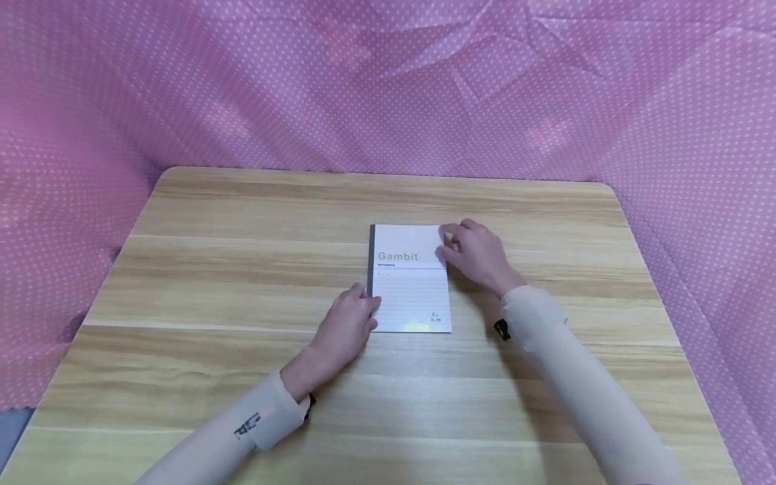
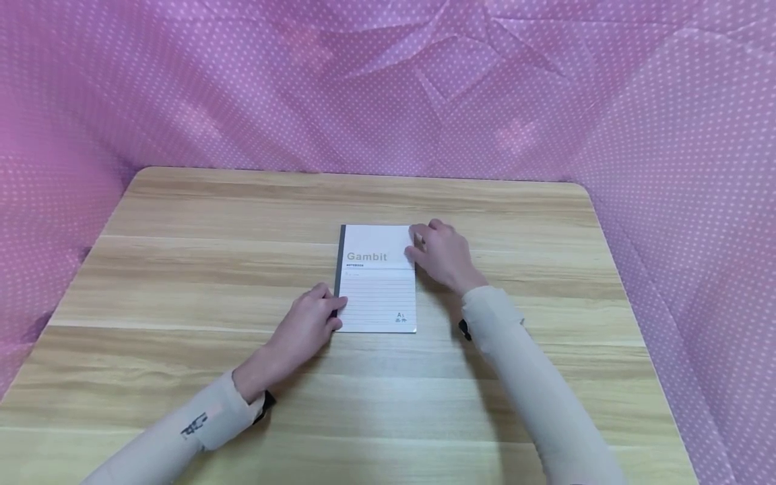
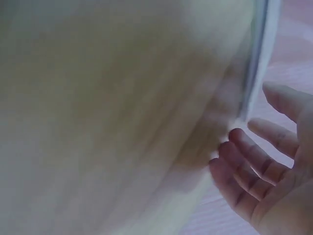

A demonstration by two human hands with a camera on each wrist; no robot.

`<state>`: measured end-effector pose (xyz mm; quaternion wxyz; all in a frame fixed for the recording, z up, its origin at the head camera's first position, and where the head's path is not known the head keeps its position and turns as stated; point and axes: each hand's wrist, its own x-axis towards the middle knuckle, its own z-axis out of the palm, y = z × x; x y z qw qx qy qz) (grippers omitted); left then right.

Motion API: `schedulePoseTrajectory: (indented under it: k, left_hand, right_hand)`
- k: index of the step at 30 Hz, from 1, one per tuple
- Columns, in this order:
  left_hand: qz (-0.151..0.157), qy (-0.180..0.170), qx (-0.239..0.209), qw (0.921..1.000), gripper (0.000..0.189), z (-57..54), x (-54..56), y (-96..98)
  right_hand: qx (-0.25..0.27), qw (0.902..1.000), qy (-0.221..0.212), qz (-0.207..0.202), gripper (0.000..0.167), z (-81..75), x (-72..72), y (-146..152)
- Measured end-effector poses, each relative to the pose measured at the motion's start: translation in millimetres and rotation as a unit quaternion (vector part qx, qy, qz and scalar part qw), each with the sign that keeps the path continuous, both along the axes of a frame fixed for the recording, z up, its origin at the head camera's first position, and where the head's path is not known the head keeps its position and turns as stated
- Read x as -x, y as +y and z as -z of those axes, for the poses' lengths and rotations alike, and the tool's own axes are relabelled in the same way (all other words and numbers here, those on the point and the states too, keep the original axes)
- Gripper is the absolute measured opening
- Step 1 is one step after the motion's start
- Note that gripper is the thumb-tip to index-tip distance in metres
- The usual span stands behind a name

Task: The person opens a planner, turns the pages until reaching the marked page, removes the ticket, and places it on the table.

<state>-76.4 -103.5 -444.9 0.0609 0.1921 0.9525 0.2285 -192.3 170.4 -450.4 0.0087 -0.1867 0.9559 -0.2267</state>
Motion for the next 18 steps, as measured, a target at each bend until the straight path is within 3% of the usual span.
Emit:
schedulePoseTrajectory:
  k: [7,14,18]
  left_hand:
    - [0.007,0.008,0.024,0.9997,0.027,2.6,0.8,-1.1]
    - [0.008,0.012,0.024,0.9996,0.025,1.1,0.2,-1.1]
    - [-0.003,-0.007,0.007,0.9999,0.025,0.3,0.3,-4.5]
  right_hand:
    - [-0.003,0.9989,-0.029,0.036,0.048,5.4,22.7,-3]
    - [0.001,0.9985,-0.035,0.041,0.041,4.7,26.9,-8]
    - [0.003,0.9984,-0.032,0.046,0.039,7.1,27.9,-8]
